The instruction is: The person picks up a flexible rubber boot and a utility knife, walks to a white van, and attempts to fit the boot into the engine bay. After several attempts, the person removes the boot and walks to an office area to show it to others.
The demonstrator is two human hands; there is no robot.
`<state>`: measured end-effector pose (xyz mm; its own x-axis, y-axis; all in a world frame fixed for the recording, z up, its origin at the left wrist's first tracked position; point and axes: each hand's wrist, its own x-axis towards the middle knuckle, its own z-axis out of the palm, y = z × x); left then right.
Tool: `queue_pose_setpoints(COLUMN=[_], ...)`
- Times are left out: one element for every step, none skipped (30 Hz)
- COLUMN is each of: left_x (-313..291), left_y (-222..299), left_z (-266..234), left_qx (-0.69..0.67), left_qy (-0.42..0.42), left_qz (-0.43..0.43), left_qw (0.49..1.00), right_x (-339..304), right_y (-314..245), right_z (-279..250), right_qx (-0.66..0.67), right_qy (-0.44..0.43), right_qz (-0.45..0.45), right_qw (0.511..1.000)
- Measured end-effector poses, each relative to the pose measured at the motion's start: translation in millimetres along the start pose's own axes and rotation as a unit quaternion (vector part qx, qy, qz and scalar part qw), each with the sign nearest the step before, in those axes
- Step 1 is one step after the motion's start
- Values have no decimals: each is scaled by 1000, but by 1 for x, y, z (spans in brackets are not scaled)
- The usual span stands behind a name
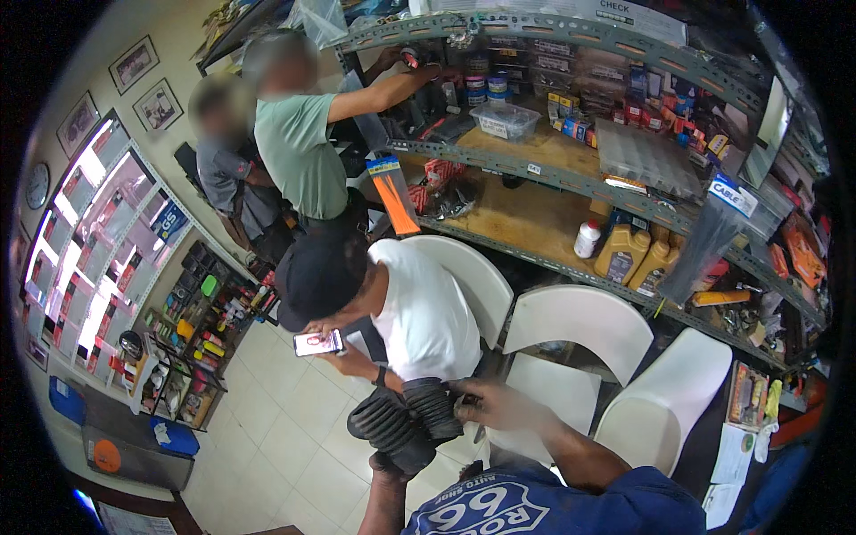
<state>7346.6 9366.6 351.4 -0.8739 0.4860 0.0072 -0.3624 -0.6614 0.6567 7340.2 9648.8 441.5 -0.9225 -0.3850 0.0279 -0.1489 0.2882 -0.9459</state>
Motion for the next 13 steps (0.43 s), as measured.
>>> queue_pose_setpoints(left_x=[12, 24, 37, 44, 53, 56, 63, 67, 71, 74, 73, 75, 69], left_y=[-1, -3, -2, -3, -5, -6, -10, -12, -14, -16, -14, -15, -6], left_z=[-2, -4, -8, -10, -11, -10, -9, -7, -5, -2, -1, 0, -2], left_qx=[79, 158, 328, 369, 410, 328, 333, 338, 429, 315, 152, 67, 68], left_qy=[6, 15, 36, 39, 42, 30, 28, 26, 31, 17, 26, 6, 3], left_qz=[23, 46, 67, 67, 66, 46, 36, 25, 27, 7, -31, -38, -43], left_qw=[997, 986, 942, 926, 909, 943, 942, 940, 902, 949, 988, 997, 997], right_x=[6, 12, 17, 23, 28, 32, 35, 37, 40, 43, 47, 52, 60], right_y=[5, 10, 14, 18, 21, 23, 26, 27, 28, 29, 30, 30, 31], right_z=[-14, -30, -46, -62, -80, -99, -120, -141, -162, -182, -202, -222, -240], right_qx=[18, 36, 56, 32, 8, -16, 3, 23, -9, -42, -52, -67, -84], right_qy=[6, 13, 21, 72, 123, 173, 212, 250, 291, 332, 360, 392, 412], right_qz=[7, 14, 23, 15, 9, 3, 29, 54, 27, 0, -9, -24, -37], right_qw=[1000, 999, 998, 997, 992, 985, 977, 967, 956, 942, 932, 917, 906])
